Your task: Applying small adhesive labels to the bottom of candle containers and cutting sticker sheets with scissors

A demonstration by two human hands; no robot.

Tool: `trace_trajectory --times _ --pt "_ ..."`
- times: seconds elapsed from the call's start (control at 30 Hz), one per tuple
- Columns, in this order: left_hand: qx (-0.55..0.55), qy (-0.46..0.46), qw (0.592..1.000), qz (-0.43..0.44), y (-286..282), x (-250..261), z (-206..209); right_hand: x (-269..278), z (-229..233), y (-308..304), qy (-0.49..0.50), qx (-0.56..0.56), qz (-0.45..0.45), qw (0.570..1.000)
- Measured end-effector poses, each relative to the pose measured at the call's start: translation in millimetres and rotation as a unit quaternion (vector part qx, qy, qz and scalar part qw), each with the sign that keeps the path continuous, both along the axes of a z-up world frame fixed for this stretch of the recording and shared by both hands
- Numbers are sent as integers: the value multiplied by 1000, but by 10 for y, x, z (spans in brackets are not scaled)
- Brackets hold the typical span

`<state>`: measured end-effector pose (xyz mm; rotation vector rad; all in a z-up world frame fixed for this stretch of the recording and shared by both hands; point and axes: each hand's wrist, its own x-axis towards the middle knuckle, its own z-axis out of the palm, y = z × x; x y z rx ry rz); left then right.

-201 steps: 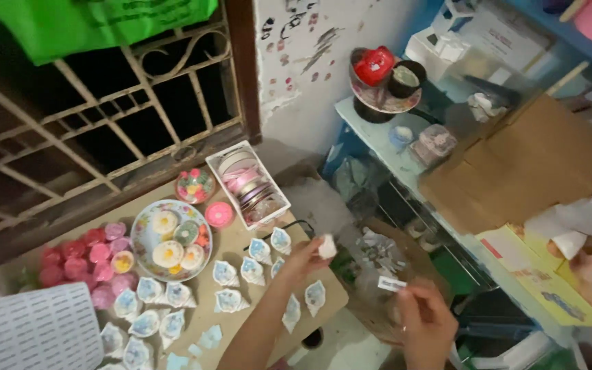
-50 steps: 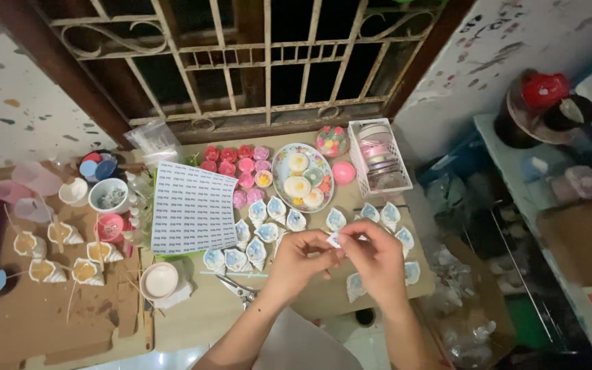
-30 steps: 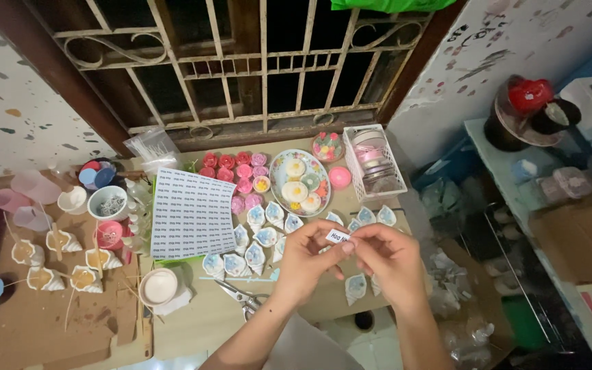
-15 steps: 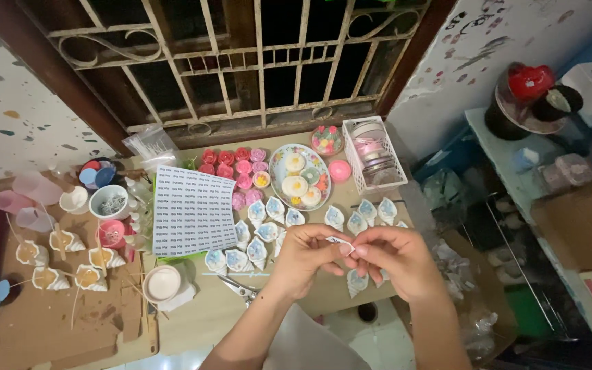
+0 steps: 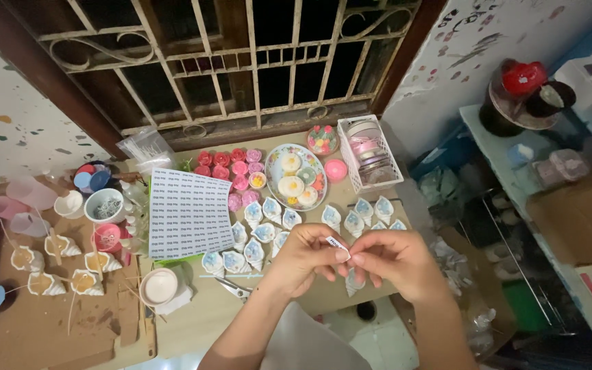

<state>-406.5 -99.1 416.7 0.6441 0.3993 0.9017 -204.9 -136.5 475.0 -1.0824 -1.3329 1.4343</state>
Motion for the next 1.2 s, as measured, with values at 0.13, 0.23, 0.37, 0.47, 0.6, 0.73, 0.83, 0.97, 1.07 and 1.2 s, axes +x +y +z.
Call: trace_trajectory --times 0.13,0.23,0.37,0.47,0.6,0.73,0.83,0.97,1.07,1.2 --pt "1 6 1000 -9 6 3 9 -48 79 -45 -32 16 -22 999" --pt "11 6 1000 -3 12 10 30 -60 107 -76 -65 11 -51 997" --pt "25 6 1000 -6 27 14 44 -74 169 -113 -82 18 -58 995" --pt "45 9 999 -1 29 5 56 -123 264 -141 -104 23 -63 992" --pt "69 20 997 8 33 -11 75 -174 316 -174 -125 34 -73 989" --pt "88 38 995 28 9 -29 128 -194 285 -196 -108 40 -88 989" --pt "114 44 992 43 -4 -39 133 -184 246 -202 -100 32 -95 990" --pt "128 56 989 57 -19 -54 187 -203 238 -205 -106 47 -91 989" --pt "128 57 989 54 1 -61 175 -226 248 -187 -117 49 -99 987" --pt "107 37 993 35 1 -60 174 -205 197 -198 -96 14 -105 990"
